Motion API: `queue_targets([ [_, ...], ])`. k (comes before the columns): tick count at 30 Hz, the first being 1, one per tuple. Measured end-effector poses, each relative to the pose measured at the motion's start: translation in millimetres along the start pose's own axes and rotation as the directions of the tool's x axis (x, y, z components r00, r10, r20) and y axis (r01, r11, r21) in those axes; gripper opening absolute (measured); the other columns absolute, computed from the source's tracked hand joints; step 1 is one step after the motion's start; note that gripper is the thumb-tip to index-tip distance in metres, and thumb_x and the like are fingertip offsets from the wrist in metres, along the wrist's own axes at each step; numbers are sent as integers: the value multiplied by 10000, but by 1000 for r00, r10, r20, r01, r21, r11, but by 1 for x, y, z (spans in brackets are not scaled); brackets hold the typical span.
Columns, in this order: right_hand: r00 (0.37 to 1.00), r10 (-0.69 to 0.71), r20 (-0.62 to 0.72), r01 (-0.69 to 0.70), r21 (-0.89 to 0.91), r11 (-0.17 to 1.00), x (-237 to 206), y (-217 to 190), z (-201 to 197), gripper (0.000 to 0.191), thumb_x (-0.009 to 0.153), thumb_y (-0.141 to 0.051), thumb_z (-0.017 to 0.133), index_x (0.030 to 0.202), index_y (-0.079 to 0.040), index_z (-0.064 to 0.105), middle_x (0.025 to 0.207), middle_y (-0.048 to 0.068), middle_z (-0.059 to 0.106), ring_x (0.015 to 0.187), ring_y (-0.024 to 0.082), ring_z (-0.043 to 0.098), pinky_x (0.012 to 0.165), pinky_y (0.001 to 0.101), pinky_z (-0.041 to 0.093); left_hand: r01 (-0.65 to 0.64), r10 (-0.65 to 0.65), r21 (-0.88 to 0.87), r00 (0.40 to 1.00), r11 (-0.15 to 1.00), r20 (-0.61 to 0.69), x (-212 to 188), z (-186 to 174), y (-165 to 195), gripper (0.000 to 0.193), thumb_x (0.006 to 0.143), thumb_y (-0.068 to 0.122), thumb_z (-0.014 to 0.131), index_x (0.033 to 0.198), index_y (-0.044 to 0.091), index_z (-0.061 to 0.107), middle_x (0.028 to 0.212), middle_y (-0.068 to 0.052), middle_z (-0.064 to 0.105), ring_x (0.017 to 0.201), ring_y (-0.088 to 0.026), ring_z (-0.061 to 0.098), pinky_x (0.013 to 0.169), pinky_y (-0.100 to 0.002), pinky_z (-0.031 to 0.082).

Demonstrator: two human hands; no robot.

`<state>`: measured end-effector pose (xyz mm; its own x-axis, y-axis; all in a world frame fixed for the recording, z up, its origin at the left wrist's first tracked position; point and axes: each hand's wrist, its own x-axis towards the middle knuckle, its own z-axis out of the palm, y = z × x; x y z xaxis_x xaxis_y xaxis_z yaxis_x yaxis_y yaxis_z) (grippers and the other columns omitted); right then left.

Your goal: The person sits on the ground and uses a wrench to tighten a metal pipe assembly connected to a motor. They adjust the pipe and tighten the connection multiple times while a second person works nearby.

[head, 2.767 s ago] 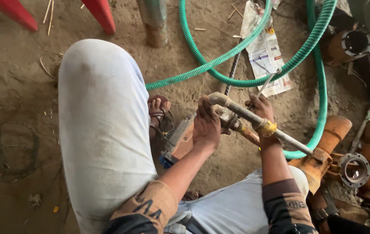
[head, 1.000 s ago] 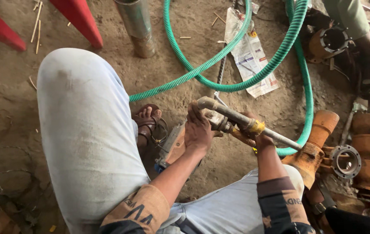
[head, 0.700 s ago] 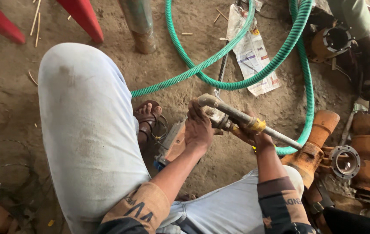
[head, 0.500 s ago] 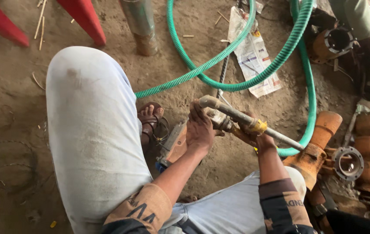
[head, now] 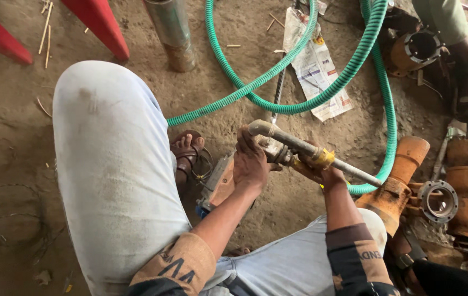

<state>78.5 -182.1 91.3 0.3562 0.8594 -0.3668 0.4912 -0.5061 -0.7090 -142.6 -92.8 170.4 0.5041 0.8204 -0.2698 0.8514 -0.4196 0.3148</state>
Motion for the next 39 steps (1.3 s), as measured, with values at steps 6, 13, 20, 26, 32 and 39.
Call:
queue_targets([
  [6, 1000, -4, 16, 4, -7, 1000, 1, 0, 0, 200, 877, -121, 657, 1055, -78, 735, 868, 35, 716, 781, 150, 647, 685, 312, 504, 12, -13, -95, 1000, 995, -5, -1, 3, -1, 1442, 658, 624, 855, 1519, -183, 26, 1624, -322, 151, 1504, -394, 245, 1184, -393, 322],
  [13, 1000, -4, 26, 4, -10, 1000, 0, -1, 1, 202, 873, -119, 660, 1056, -75, 733, 871, 36, 716, 785, 152, 647, 688, 314, 505, 9, -8, -66, 1000, 998, 26, 1, 3, -2, 1446, 671, 650, 840, 1509, -189, 13, 1617, -337, 139, 1496, -404, 237, 1169, -398, 318],
  [20, 1000, 3, 29, -3, -19, 1000, 2, -4, 1, 204, 869, -117, 662, 1056, -73, 731, 874, 38, 716, 789, 153, 647, 691, 316, 507, 9, -5, -80, 999, 997, 42, 1, 10, -3, 1433, 669, 639, 845, 1500, -176, 9, 1612, -326, 128, 1505, -400, 227, 1173, -398, 311],
  [26, 999, 8, 32, -7, -33, 999, 7, -8, 2, 206, 866, -116, 665, 1057, -71, 728, 877, 39, 715, 792, 155, 648, 694, 317, 508, 23, -25, -26, 997, 999, -74, 3, 17, -4, 1333, 752, 522, 856, 1562, -162, 47, 1637, -313, 194, 1493, -376, 302, 1152, -368, 357],
  [32, 1000, 3, 26, -2, -32, 999, 5, -5, 3, 208, 863, -114, 667, 1057, -70, 726, 880, 41, 715, 795, 156, 648, 696, 319, 509, 26, -24, -77, 999, 997, 28, 0, 4, -1, 1425, 663, 604, 862, 1511, -174, 23, 1621, -314, 157, 1507, -392, 239, 1191, -401, 298],
  [39, 999, 7, 37, -6, -26, 1000, 3, 0, 2, 211, 859, -112, 670, 1058, -68, 724, 883, 42, 715, 799, 158, 648, 700, 321, 511, 2, 0, -62, 999, 998, 40, 0, 6, -1, 1435, 680, 631, 846, 1509, -177, -2, 1631, -319, 120, 1521, -403, 171, 1208, -413, 248],
])
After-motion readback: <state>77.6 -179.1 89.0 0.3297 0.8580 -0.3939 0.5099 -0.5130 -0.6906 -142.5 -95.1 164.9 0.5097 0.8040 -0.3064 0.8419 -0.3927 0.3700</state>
